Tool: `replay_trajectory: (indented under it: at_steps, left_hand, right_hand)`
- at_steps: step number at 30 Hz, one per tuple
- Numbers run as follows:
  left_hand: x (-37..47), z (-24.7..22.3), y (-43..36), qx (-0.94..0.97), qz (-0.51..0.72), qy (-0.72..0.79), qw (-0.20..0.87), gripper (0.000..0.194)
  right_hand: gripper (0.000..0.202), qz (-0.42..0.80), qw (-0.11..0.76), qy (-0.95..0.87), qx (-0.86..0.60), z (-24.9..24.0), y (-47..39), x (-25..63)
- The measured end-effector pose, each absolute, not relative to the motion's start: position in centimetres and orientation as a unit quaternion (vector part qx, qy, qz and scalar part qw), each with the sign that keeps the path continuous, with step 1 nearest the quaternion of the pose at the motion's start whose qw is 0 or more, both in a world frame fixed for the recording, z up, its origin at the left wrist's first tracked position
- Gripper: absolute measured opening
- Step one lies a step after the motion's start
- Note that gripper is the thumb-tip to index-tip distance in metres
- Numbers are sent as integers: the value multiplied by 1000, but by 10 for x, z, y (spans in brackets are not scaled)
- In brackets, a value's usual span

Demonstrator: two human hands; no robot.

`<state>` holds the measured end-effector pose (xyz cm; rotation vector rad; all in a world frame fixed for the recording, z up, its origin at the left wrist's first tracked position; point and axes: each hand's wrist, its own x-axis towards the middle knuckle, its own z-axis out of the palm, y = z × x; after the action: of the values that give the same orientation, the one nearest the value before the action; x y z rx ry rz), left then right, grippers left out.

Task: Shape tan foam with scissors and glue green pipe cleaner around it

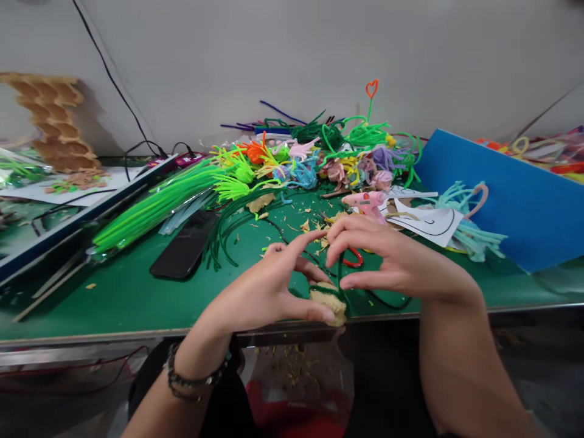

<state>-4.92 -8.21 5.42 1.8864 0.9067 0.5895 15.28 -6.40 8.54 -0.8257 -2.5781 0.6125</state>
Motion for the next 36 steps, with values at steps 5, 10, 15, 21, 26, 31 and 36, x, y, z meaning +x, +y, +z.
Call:
replay_trajectory:
  at_steps: [5, 10, 15, 21, 26, 31, 36]
  left_hand:
    - [-49, 44, -72, 695, 307, 287, 583, 87]
    - [-48, 41, -70, 718, 343, 265, 544, 82]
    - [-51, 41, -72, 758, 371, 264, 467, 62]
    - [-50, 44, -74, 753, 369, 316, 443, 75]
    - [-43, 42, -70, 627, 443, 336, 546, 83]
    - [-40, 41, -69, 575, 467, 337, 581, 82]
    - [-44, 40, -72, 631, 456, 339, 528, 72]
  right_hand:
    - [19, 180, 314, -877, -314, 81, -61, 150]
    - [24, 178, 395, -841, -323, 74, -58, 145]
    - [15, 184, 396, -828, -351, 68, -53, 143]
    - [5, 251, 437, -791, -347, 66, -51, 141]
    - [7, 281, 500, -744, -342, 65, -54, 136]
    - [11, 264, 520, -759, -289, 66, -58, 132]
    - [12, 263, 487, -785, -278, 69, -62, 132]
